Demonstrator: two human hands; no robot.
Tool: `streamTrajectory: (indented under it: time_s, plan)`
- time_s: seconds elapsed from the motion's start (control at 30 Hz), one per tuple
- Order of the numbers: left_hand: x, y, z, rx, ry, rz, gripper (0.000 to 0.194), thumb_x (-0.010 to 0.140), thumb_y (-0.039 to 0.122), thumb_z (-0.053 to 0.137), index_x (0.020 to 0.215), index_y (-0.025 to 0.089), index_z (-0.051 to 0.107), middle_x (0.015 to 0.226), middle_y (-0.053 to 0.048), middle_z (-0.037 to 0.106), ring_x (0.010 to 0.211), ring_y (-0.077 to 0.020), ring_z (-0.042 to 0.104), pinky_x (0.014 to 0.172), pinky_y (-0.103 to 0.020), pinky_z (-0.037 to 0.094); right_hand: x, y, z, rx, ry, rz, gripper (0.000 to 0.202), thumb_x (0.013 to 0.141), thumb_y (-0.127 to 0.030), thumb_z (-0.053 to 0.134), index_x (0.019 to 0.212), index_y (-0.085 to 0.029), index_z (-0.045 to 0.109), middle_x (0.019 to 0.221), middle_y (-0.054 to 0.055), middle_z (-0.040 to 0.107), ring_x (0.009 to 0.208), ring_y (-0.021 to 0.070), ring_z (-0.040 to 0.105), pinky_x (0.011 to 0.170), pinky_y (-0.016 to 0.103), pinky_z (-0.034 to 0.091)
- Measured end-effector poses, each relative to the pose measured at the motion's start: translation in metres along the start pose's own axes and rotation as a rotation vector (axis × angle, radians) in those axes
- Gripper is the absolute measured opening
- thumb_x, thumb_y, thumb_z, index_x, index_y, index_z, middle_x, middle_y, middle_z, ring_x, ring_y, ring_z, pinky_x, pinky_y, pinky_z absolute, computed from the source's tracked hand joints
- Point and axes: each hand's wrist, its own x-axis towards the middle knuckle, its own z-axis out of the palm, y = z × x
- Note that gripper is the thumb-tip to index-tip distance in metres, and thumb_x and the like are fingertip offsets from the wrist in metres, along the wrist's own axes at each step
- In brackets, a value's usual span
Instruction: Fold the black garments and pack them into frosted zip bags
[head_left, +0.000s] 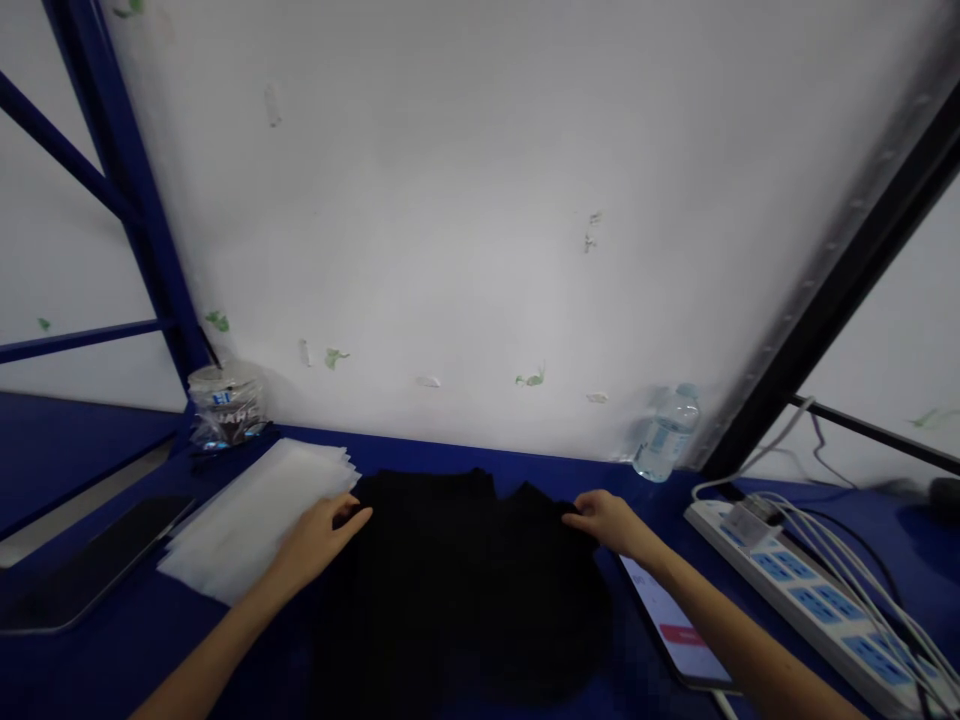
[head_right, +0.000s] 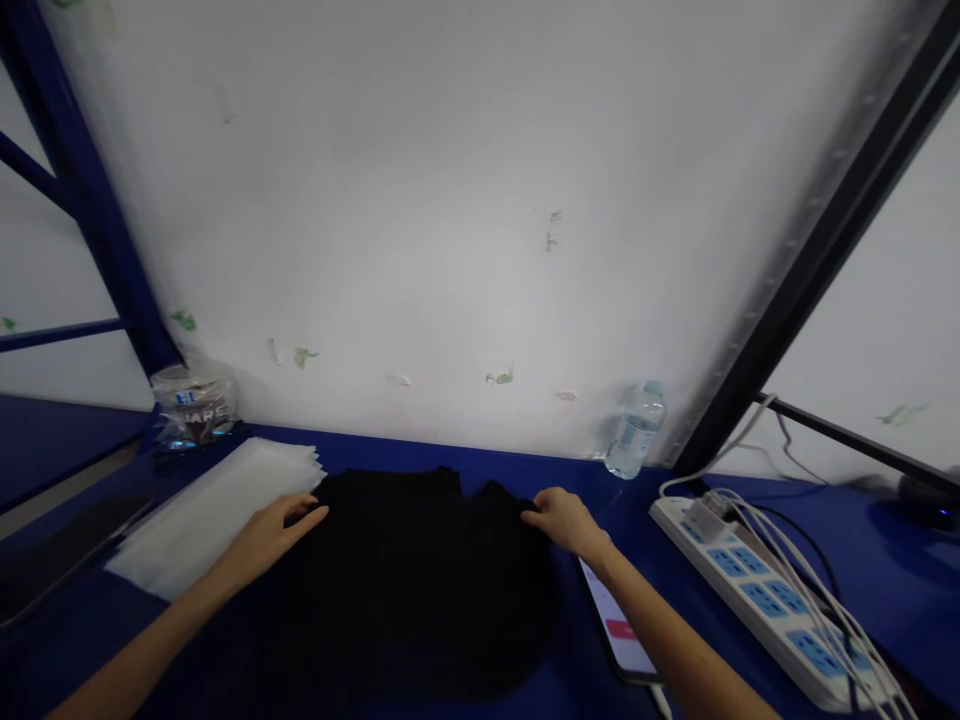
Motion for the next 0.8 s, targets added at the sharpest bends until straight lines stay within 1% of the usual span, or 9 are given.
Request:
streamTrajectory:
  time_s: [0.1,0.23,0.27,0.33,0.43,0.5,0.6,0.7,0.8]
  plan:
    - [-0.002,-0.003,0.004,0.002,-0.008,0.028,0.031,0.084,0.047,0.043,0.078,0.023,0.062,0.077,-0.001,0.067,0.082,-0.0243,0.063,0.075,-0.035,0.045,-0.002,-0.016,-0.003,-0.103,0.093,0.021,0.020,0.070,-0.025,0.061,0.052,-0.020,0.053,0.051,0.000,0.057,0.053,0.0158,0.056,0.050,0.025,0.032]
    - [-0.003,-0.006,0.007,-0.001,0.037,-0.001,0.029,0.082,0.045,0.046,0.079,0.023,0.064,0.079,-0.002,0.068,0.082,-0.0246,0.063,0.076,-0.035,0.046,-0.016,-0.064,0.004,-0.197,0.267,-0.024,0.010,0.083,-0.026,0.048,0.081,-0.021,0.057,0.084,0.009,0.066,0.073,0.0224,0.062,0.056,0.029,0.036]
    - [-0.003,-0.006,0.007,-0.005,0.040,-0.003,0.029,0.082,0.045,0.046,0.079,0.023,0.064,0.079,-0.002,0.068,0.082,-0.0245,0.063,0.076,-0.035,0.046,-0.021,-0.079,0.013,-0.212,0.302,-0.059,0.012,0.086,-0.026,0.045,0.086,-0.022,0.056,0.090,0.009,0.065,0.074,0.0226,0.062,0.057,0.029,0.037]
    - [-0.002,-0.008,0.008,-0.008,0.047,0.000,0.030,0.083,0.045,0.046,0.081,0.022,0.064,0.081,-0.002,0.068,0.084,-0.0243,0.063,0.077,-0.035,0.046,-0.032,-0.105,0.037,-0.278,0.382,-0.222,0.013,0.088,-0.021,0.041,0.086,-0.022,0.054,0.085,0.009,0.063,0.073,0.0223,0.062,0.054,0.029,0.039]
    - [-0.002,-0.011,0.009,0.010,0.048,-0.008,0.031,0.083,0.045,0.046,0.082,0.020,0.065,0.081,-0.003,0.067,0.084,-0.0244,0.063,0.077,-0.035,0.045,-0.047,-0.128,0.074,-0.315,0.376,-0.358,0.018,0.090,-0.022,0.039,0.079,-0.023,0.054,0.076,0.008,0.062,0.069,0.0224,0.060,0.052,0.029,0.042]
    - [-0.002,-0.012,0.010,0.014,0.042,-0.017,0.031,0.083,0.044,0.045,0.082,0.020,0.065,0.081,-0.003,0.067,0.083,-0.0242,0.063,0.076,-0.034,0.045,-0.053,-0.130,0.086,-0.239,0.317,-0.403,0.024,0.092,-0.031,0.039,0.075,-0.023,0.054,0.072,0.007,0.062,0.068,0.0223,0.060,0.053,0.030,0.044]
    - [-0.003,-0.011,0.010,0.006,0.042,-0.018,0.031,0.083,0.043,0.045,0.082,0.020,0.065,0.080,-0.003,0.067,0.083,-0.0239,0.063,0.075,-0.034,0.045,-0.057,-0.114,0.079,0.012,0.292,-0.408,0.034,0.094,-0.039,0.033,0.077,-0.023,0.057,0.076,0.006,0.063,0.073,0.0203,0.062,0.063,0.031,0.049]
    - [-0.004,-0.009,0.009,0.008,0.044,-0.009,0.030,0.084,0.043,0.046,0.081,0.021,0.065,0.080,-0.003,0.067,0.083,-0.0241,0.062,0.076,-0.034,0.045,-0.053,-0.092,0.066,0.143,0.386,-0.199,0.030,0.092,-0.041,0.037,0.098,-0.020,0.057,0.090,0.010,0.065,0.086,0.0246,0.063,0.075,0.036,0.048]
    - [-0.003,-0.007,0.008,0.021,0.047,-0.002,0.030,0.083,0.043,0.046,0.081,0.021,0.066,0.080,-0.003,0.067,0.082,-0.0244,0.062,0.075,-0.034,0.045,-0.048,-0.076,0.068,0.222,0.228,0.004,0.042,0.080,-0.051,0.054,0.104,-0.017,0.057,0.097,0.013,0.067,0.093,0.0305,0.063,0.076,0.039,0.049]
